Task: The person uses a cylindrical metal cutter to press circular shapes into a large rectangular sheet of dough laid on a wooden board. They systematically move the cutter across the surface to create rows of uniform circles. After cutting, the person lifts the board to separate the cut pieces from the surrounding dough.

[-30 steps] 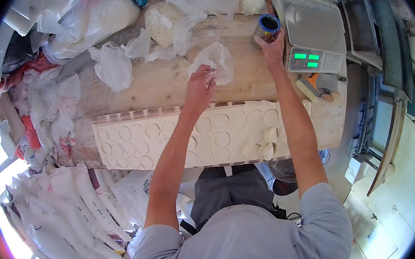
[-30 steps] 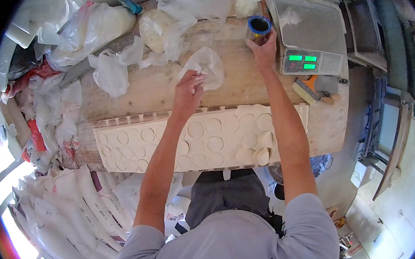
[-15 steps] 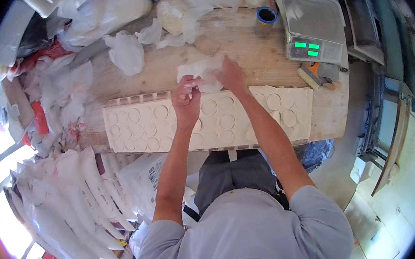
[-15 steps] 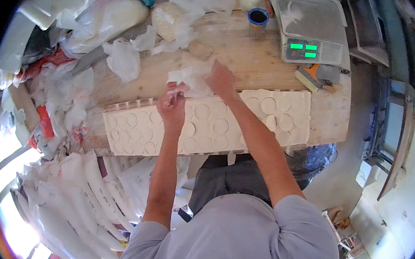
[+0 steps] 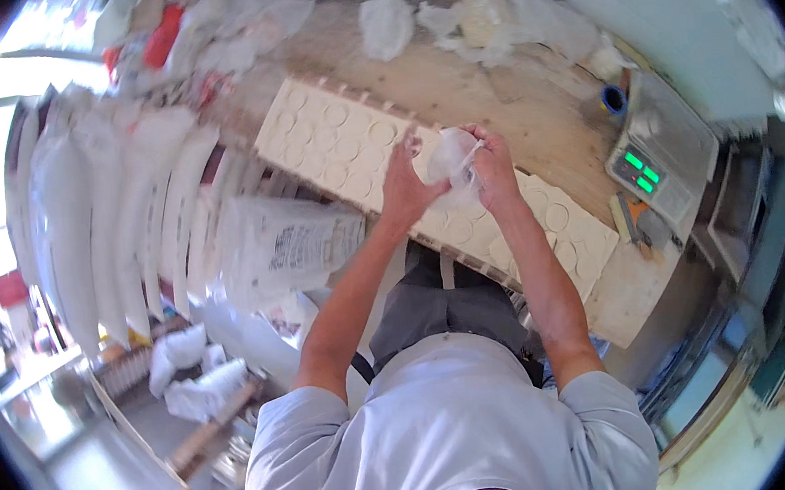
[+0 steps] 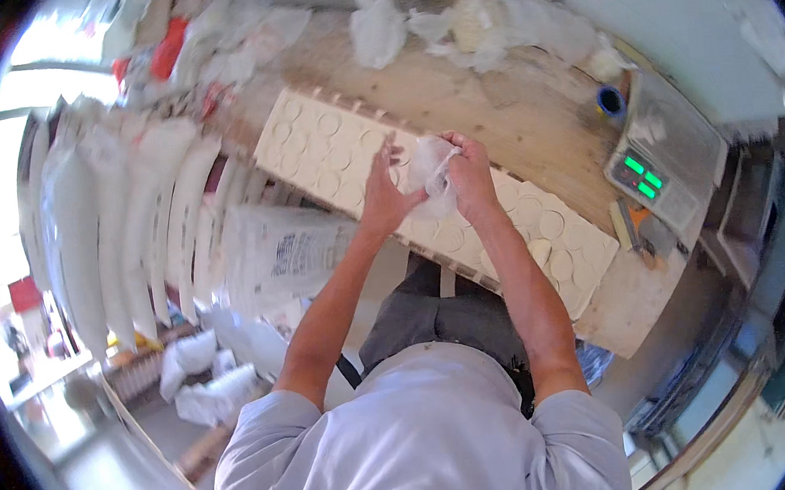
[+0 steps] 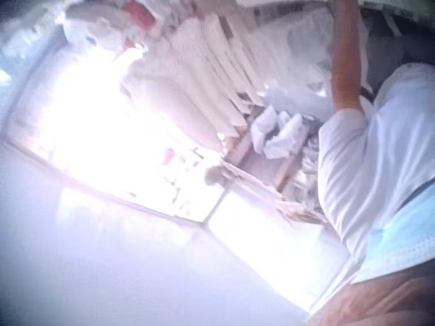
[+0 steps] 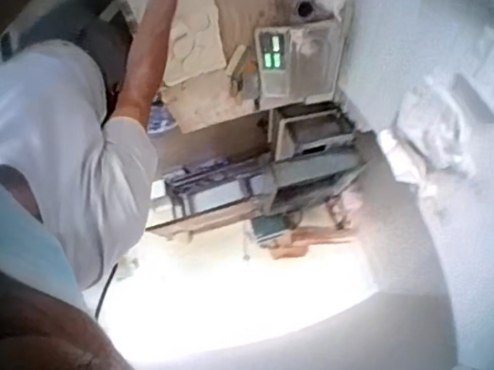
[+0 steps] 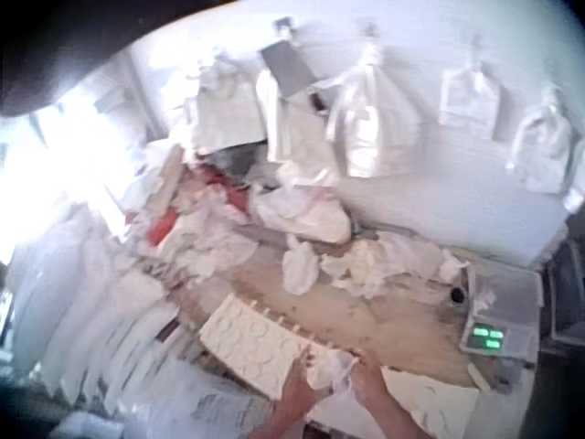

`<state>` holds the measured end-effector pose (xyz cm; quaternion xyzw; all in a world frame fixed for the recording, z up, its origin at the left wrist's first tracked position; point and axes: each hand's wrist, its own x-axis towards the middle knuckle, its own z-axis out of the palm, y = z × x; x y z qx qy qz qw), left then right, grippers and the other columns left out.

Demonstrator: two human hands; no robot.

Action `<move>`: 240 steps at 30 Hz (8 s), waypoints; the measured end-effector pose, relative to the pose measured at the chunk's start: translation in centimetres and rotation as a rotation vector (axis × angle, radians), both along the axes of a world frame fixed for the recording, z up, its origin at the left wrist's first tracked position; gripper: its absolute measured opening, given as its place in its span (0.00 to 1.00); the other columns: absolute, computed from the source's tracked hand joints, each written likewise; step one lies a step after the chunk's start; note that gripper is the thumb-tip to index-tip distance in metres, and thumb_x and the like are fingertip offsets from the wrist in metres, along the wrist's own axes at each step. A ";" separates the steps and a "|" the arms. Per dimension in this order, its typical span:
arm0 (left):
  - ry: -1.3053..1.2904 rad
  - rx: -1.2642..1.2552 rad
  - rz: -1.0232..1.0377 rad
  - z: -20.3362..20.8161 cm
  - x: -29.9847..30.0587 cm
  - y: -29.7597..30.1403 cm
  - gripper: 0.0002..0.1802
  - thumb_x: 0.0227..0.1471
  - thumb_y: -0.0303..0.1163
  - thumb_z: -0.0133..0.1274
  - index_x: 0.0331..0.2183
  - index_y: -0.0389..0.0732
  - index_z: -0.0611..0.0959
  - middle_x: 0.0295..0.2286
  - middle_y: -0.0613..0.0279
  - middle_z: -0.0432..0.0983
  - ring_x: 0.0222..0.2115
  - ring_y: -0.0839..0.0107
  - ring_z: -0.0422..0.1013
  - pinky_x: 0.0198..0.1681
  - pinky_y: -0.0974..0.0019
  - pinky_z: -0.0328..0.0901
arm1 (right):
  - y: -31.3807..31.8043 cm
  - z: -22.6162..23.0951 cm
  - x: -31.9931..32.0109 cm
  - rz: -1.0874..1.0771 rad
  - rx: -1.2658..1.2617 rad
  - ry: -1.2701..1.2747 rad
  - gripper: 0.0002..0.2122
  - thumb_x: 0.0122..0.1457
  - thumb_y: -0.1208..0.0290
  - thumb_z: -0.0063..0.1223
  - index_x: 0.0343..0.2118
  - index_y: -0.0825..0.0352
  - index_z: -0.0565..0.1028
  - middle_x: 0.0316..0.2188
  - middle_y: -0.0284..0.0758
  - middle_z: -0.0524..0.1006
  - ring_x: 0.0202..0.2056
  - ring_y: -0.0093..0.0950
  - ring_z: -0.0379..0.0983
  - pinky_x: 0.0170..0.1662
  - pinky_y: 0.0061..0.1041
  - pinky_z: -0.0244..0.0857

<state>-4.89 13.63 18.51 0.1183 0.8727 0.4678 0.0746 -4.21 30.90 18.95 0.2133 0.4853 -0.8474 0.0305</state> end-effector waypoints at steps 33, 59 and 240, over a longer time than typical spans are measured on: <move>0.150 0.092 0.108 0.2 22.7 -31.0 0.20 0.42 0.36 0.70 0.38 0.40 0.84 0.29 0.59 0.77 0.34 0.59 0.77 0.39 0.58 0.70 | -30.6 3.2 19.8 0.076 0.578 0.165 0.07 0.59 0.82 0.50 0.37 0.74 0.80 0.29 0.29 0.78 0.30 0.19 0.71 0.34 0.20 0.66; -1.219 1.796 0.423 -3.3 20.4 -27.6 0.20 0.69 0.31 0.38 0.54 0.30 0.75 0.54 0.47 0.76 0.50 0.55 0.77 0.53 0.50 0.76 | -20.6 3.3 21.3 0.321 -0.355 -0.123 0.16 0.68 0.65 0.50 0.49 0.73 0.78 0.45 0.39 0.82 0.45 0.32 0.79 0.52 0.33 0.72; -0.322 0.240 -0.332 -6.2 -7.0 11.0 0.10 0.49 0.22 0.56 0.36 0.33 0.79 0.30 0.51 0.80 0.29 0.57 0.76 0.37 0.59 0.71 | 9.4 -9.1 3.5 0.103 1.462 -0.587 0.13 0.61 0.63 0.57 0.33 0.71 0.80 0.35 0.52 0.81 0.40 0.50 0.80 0.45 0.48 0.73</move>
